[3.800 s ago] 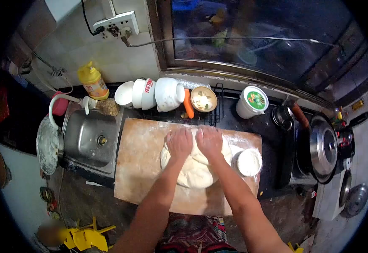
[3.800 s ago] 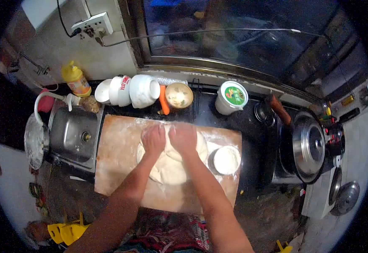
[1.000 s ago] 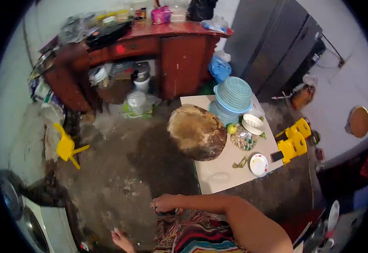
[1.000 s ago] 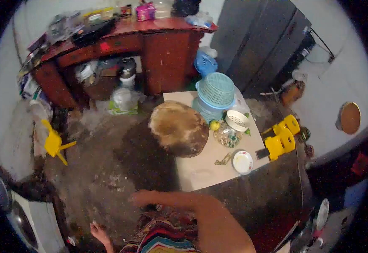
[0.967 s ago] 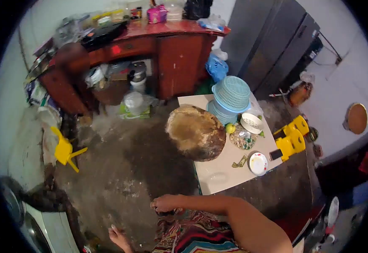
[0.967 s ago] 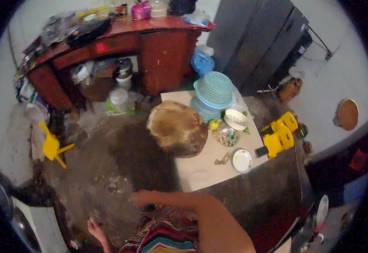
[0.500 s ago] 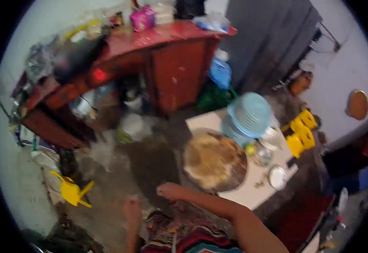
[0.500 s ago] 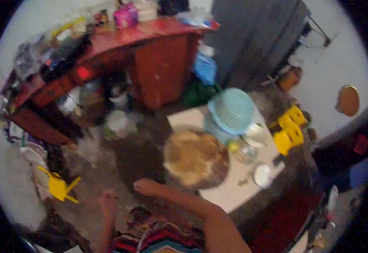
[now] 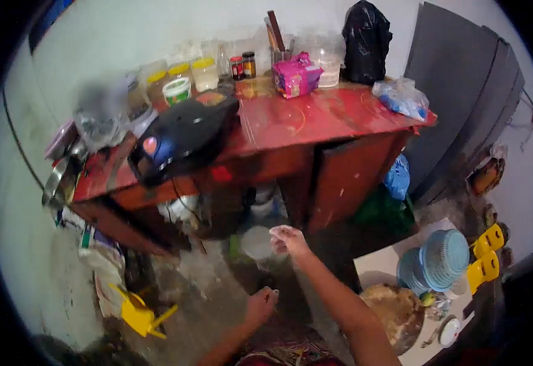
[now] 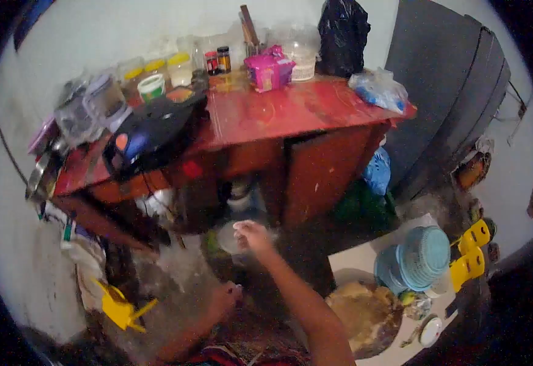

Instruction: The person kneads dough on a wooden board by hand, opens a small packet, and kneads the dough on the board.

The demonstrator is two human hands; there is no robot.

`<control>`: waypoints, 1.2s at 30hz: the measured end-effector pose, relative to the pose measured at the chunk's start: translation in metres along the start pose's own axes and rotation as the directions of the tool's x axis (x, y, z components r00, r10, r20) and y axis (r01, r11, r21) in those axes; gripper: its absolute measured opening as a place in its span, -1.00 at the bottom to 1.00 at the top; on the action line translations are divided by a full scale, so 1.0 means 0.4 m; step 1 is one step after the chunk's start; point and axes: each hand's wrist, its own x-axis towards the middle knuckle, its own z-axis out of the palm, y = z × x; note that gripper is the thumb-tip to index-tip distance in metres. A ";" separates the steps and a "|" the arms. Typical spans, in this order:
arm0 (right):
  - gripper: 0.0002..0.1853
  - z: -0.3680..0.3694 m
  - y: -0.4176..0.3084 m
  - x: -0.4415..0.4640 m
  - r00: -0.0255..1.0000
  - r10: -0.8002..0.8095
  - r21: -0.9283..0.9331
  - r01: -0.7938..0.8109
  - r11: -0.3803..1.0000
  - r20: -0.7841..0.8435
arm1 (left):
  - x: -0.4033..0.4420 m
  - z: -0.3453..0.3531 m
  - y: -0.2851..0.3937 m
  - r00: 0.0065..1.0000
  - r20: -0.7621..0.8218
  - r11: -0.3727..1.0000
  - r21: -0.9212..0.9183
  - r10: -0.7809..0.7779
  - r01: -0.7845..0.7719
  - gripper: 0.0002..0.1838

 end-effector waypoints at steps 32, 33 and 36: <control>-0.74 0.117 0.148 0.258 0.937 0.139 0.393 -0.002 0.920 -0.320 | 0.585 -0.406 0.219 0.857 -0.186 0.876 0.057 0.480 -0.478 -0.79; -0.73 0.115 0.129 0.249 0.930 0.233 0.532 -0.049 0.845 -0.284 | 0.627 -0.397 0.245 0.876 -0.143 0.887 0.032 0.460 -0.461 -0.77; -0.69 0.136 0.058 0.219 0.923 0.287 0.566 -0.097 0.819 -0.257 | 0.837 -0.291 0.229 0.974 0.177 0.940 -0.331 0.144 -0.079 -0.81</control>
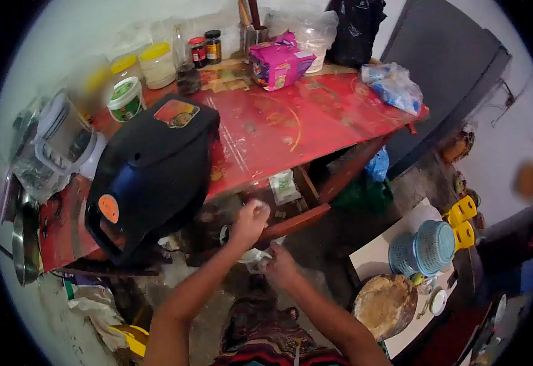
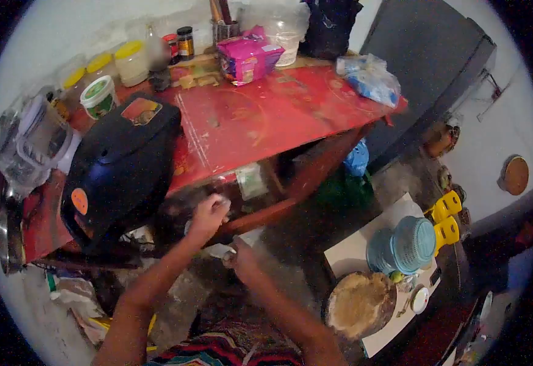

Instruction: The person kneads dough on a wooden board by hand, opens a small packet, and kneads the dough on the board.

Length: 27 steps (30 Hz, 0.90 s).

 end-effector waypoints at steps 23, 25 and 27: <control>-0.69 -0.200 0.022 -0.331 0.904 -0.373 -0.259 0.317 0.913 -0.208 | 0.093 0.113 0.016 0.779 -0.174 0.694 0.595 0.603 -0.404 -0.76; -0.69 -0.219 0.009 -0.400 0.819 -0.558 -0.420 0.463 0.780 -0.134 | -0.037 0.107 0.113 0.754 -0.124 0.677 0.551 0.645 -0.488 -0.82; -0.69 -0.204 -0.045 -0.513 0.812 -0.557 -0.467 0.431 0.772 -0.173 | -0.146 0.130 0.171 0.805 -0.041 0.760 0.360 0.592 -0.541 -0.83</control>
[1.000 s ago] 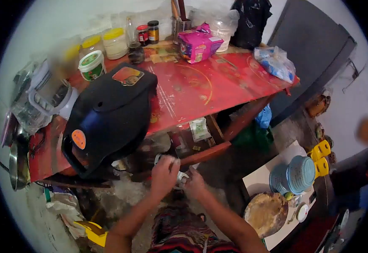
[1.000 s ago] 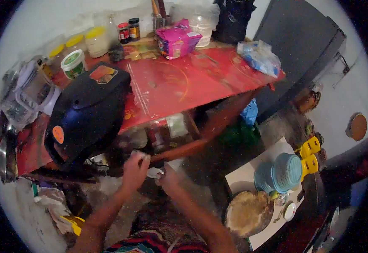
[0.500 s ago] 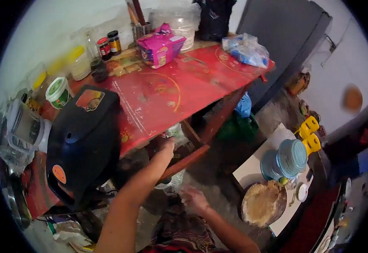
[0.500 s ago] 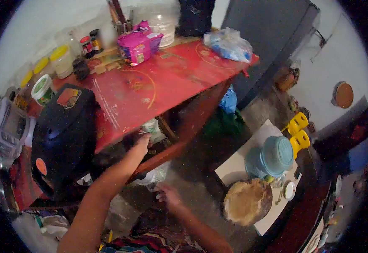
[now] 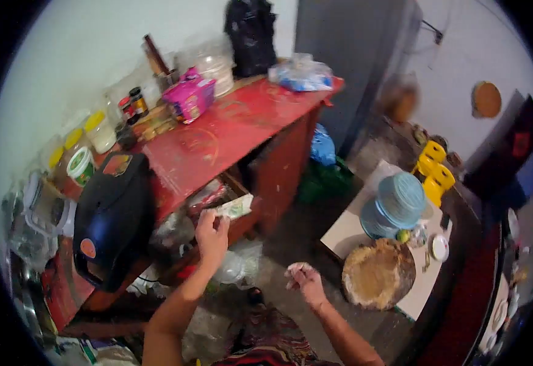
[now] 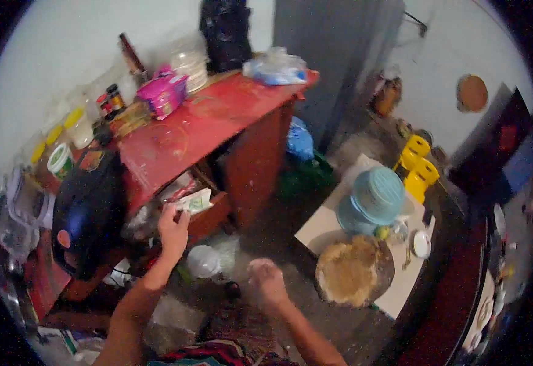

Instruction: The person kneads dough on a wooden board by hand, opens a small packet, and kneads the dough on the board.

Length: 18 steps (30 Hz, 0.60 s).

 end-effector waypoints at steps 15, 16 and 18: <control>-0.72 -0.550 0.084 -0.714 0.641 -0.330 -0.139 0.330 0.934 -0.693 | -0.660 0.447 0.704 0.330 0.861 0.734 -0.505 0.388 0.455 -0.85; -0.73 -0.577 0.101 -0.761 0.596 -0.327 -0.128 0.352 0.927 -0.734 | -0.710 0.484 0.729 0.307 0.852 0.730 -0.522 0.423 0.442 -0.83; -0.76 -0.630 0.119 -0.851 0.515 -0.259 -0.053 0.381 0.923 -0.817 | -0.799 0.567 0.765 0.271 0.831 0.720 -0.556 0.486 0.415 -0.78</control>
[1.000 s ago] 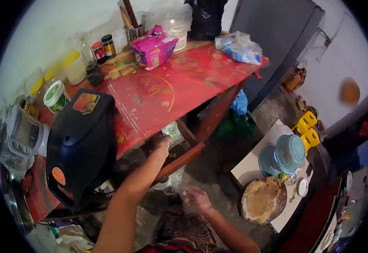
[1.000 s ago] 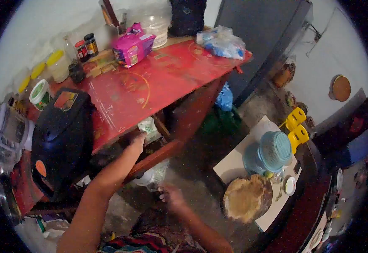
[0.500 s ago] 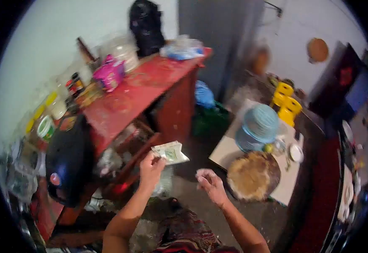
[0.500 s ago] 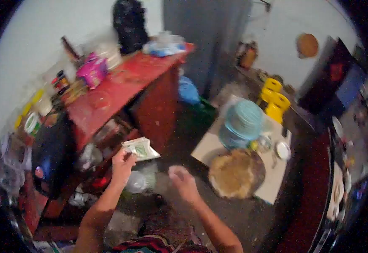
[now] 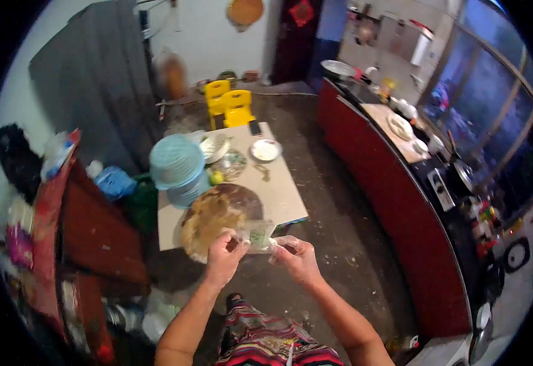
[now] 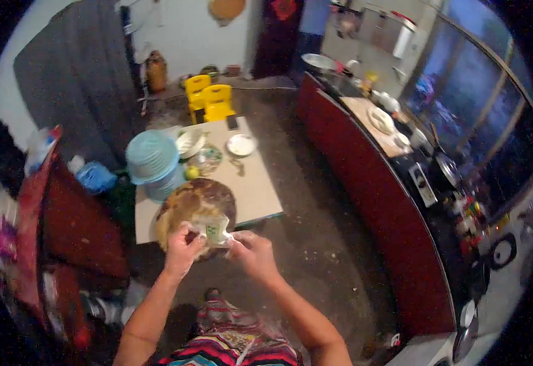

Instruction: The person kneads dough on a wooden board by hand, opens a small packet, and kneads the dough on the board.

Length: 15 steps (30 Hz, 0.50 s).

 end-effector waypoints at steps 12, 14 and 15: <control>-0.84 -0.338 0.032 0.206 0.948 0.043 0.206 0.025 0.978 -0.316 | 0.296 0.489 -0.095 0.898 0.381 0.584 -0.686 -0.218 0.433 -0.69; -0.86 -0.416 0.043 0.239 0.940 0.028 0.150 0.024 0.988 -0.340 | 0.359 0.556 -0.089 0.899 0.404 0.609 -0.675 -0.168 0.417 -0.68; -0.86 -0.463 0.025 0.255 0.940 0.043 0.085 -0.014 0.996 -0.340 | 0.390 0.585 -0.053 0.878 0.444 0.618 -0.643 -0.180 0.452 -0.66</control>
